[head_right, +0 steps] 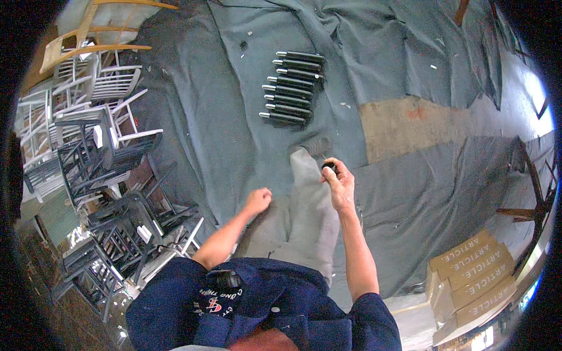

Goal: The person organizes black metal chair leg components and bases on a cardboard sheet in a warehouse. They pick up, align, and stack the parts, then move a box of small black components onto the sheet. The person continues arranging the parts and briefly interacts with a coworker.

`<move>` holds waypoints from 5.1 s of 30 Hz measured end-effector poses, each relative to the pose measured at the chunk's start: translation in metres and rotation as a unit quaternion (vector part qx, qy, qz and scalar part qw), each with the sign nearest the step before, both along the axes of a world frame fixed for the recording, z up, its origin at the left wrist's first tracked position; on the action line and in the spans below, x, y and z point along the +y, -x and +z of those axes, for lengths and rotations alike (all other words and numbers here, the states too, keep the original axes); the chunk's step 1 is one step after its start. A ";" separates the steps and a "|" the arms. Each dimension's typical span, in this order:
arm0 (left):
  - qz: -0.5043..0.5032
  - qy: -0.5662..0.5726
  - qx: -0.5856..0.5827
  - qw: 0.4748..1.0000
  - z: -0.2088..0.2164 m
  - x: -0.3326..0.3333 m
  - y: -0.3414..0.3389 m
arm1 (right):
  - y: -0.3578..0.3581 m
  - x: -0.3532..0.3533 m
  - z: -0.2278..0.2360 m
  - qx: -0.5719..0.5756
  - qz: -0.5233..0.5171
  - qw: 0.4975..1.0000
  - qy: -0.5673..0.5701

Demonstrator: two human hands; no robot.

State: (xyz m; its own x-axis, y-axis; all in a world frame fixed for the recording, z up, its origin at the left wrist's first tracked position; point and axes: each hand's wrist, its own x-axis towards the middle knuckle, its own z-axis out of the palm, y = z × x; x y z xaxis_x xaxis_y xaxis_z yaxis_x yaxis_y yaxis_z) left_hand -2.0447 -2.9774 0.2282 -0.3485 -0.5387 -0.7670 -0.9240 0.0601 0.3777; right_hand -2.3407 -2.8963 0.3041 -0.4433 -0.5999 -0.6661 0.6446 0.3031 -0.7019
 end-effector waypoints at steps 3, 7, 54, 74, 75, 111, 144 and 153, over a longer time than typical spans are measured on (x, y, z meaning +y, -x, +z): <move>0.011 0.062 0.018 0.998 -0.042 -0.129 0.035 | 0.024 -0.056 -0.079 0.057 0.036 0.994 -0.085; -0.021 0.165 0.089 0.982 -0.152 -0.306 0.083 | 0.031 -0.105 -0.178 -0.042 -0.008 0.992 -0.118; -0.006 -0.093 0.181 0.979 -0.464 -0.503 0.269 | 0.147 -0.302 -0.534 0.425 0.031 0.837 -0.344; 0.204 -0.394 0.132 0.886 -0.359 -0.441 0.194 | -0.021 -0.399 -0.435 0.171 0.110 0.971 -0.126; 0.244 -0.422 0.128 0.864 -0.358 -0.435 0.188 | -0.024 -0.408 -0.439 0.300 0.183 0.933 -0.078; -0.265 0.098 0.218 0.934 -0.460 -0.457 0.251 | 0.101 -0.308 -0.536 0.398 0.055 0.865 -0.302; 0.563 -0.158 0.099 0.805 -0.407 -0.312 0.264 | 0.149 -0.386 -0.499 0.515 0.466 0.685 -0.220; 0.595 -0.297 0.098 0.740 -0.442 -0.321 0.248 | 0.178 -0.371 -0.509 0.191 0.439 0.863 -0.163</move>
